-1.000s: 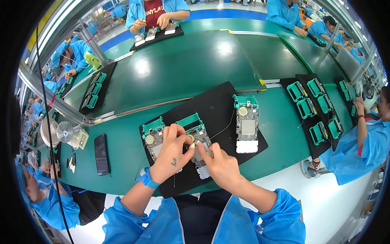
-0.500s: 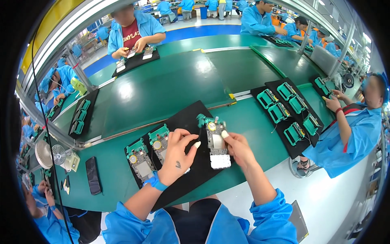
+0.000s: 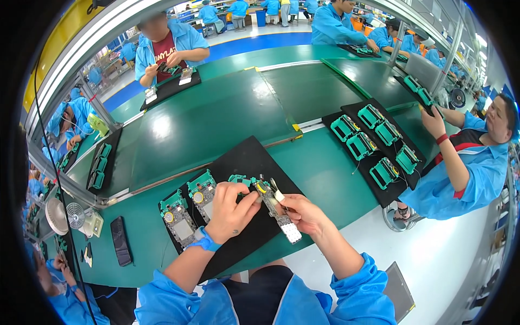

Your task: The person assembles small electronic components onto circuit boards and connects wires to them by hand, then places the assembled circuit boards into plastic casings on a factory production line.

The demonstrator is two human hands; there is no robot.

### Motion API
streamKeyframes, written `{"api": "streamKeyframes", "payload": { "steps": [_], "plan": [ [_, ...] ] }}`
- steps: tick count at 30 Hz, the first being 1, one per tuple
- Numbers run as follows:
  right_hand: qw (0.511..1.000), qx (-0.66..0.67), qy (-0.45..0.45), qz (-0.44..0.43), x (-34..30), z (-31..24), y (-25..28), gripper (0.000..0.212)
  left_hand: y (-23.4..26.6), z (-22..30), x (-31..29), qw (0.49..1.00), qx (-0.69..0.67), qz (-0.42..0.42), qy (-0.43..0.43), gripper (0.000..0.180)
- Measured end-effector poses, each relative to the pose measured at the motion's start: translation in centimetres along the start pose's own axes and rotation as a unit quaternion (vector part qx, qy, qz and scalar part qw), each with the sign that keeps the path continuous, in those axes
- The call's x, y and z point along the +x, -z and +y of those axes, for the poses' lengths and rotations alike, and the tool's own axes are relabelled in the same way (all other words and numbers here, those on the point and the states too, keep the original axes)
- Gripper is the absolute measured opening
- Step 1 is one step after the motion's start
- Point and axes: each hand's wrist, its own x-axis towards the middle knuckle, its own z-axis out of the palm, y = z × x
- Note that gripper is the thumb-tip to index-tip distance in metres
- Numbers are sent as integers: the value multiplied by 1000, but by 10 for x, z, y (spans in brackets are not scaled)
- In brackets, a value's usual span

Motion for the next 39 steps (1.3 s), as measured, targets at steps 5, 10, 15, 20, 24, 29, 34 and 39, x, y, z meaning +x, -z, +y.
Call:
{"api": "streamKeyframes", "payload": {
  "steps": [5, 10, 15, 20, 24, 29, 34, 39],
  "plan": [
    [999, -21, 28, 29, 3, 1, -4, 17, 10, -3, -11, 989, -68, 61, 120, 23],
    [943, -226, 210, 128, 23, 17, -11, 21, 3, -10, -14, 969, -128, 45, 205, 19],
    [785, -436, 375, 230, 28, 28, -19, 25, -5, -12, -17, 966, -148, -42, 206, 17],
    [653, -588, 455, 143, 16, 13, -24, 27, -5, -17, -14, 963, -165, -89, 192, 17],
    [567, -639, 507, 117, 22, 9, -18, 26, -5, -19, -12, 960, -170, -97, 200, 18],
    [500, -688, 520, 78, 23, 4, -15, 24, -5, -17, -10, 961, -186, -89, 184, 21],
    [554, -669, 491, 67, 21, 3, -13, 24, -9, -17, -9, 961, -194, -87, 174, 20],
    [684, -587, 419, 111, 10, -2, -17, 28, -6, -16, -2, 948, -182, -134, 224, 14]
  ]
}}
